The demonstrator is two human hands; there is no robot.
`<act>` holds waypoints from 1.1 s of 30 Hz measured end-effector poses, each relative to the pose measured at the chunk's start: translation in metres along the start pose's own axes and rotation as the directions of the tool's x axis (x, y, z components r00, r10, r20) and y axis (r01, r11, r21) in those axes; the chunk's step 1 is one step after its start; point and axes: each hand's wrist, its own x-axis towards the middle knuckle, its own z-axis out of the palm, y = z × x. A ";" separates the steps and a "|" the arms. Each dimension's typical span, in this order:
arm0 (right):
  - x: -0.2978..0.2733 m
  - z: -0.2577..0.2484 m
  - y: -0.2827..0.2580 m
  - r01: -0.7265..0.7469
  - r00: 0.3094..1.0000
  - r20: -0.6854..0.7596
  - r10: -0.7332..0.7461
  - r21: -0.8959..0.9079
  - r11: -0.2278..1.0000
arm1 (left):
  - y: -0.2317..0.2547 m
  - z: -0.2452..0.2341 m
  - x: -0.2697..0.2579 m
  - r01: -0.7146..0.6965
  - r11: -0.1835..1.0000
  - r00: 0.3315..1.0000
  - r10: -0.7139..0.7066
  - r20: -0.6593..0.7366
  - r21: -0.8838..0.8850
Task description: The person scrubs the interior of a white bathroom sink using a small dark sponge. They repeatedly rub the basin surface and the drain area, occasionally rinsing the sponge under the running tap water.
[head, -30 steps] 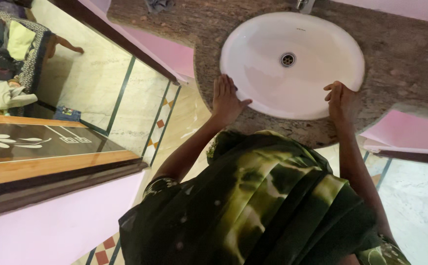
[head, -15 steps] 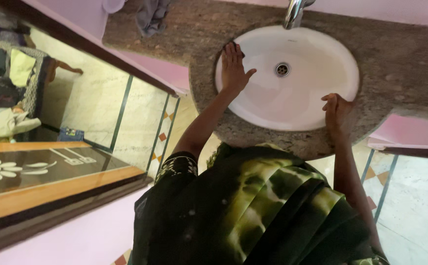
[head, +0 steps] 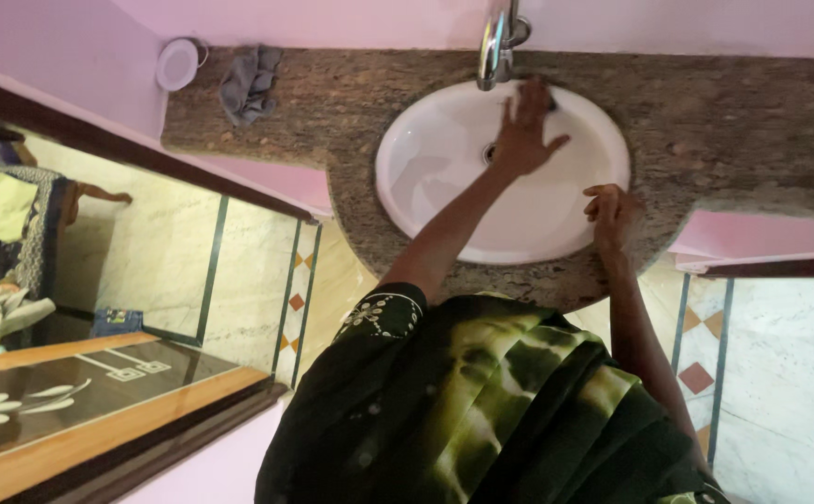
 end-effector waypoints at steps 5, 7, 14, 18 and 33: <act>-0.005 -0.009 0.049 0.052 0.917 -0.386 0.100 0.364 0.930 | 0.069 0.037 -0.007 -0.349 0.930 0.930 0.359 0.079 -0.114; -0.006 -0.013 0.051 0.130 0.890 -0.439 0.125 0.507 0.852 | 0.084 0.051 -0.025 -0.398 0.901 0.910 0.412 0.051 -0.174; -0.007 -0.012 0.047 0.062 0.880 -0.443 0.173 0.468 0.882 | 0.072 0.066 -0.122 -0.546 0.706 0.741 0.658 0.132 -0.452; -0.003 -0.009 0.073 0.035 0.898 -0.380 0.223 0.566 0.824 | 0.035 0.036 -0.186 -0.544 0.722 0.725 0.661 0.194 -0.427; 0.000 -0.011 0.079 0.016 0.930 -0.345 0.127 0.383 0.923 | -0.138 -0.074 -0.289 0.218 0.969 0.975 -0.212 -0.067 0.117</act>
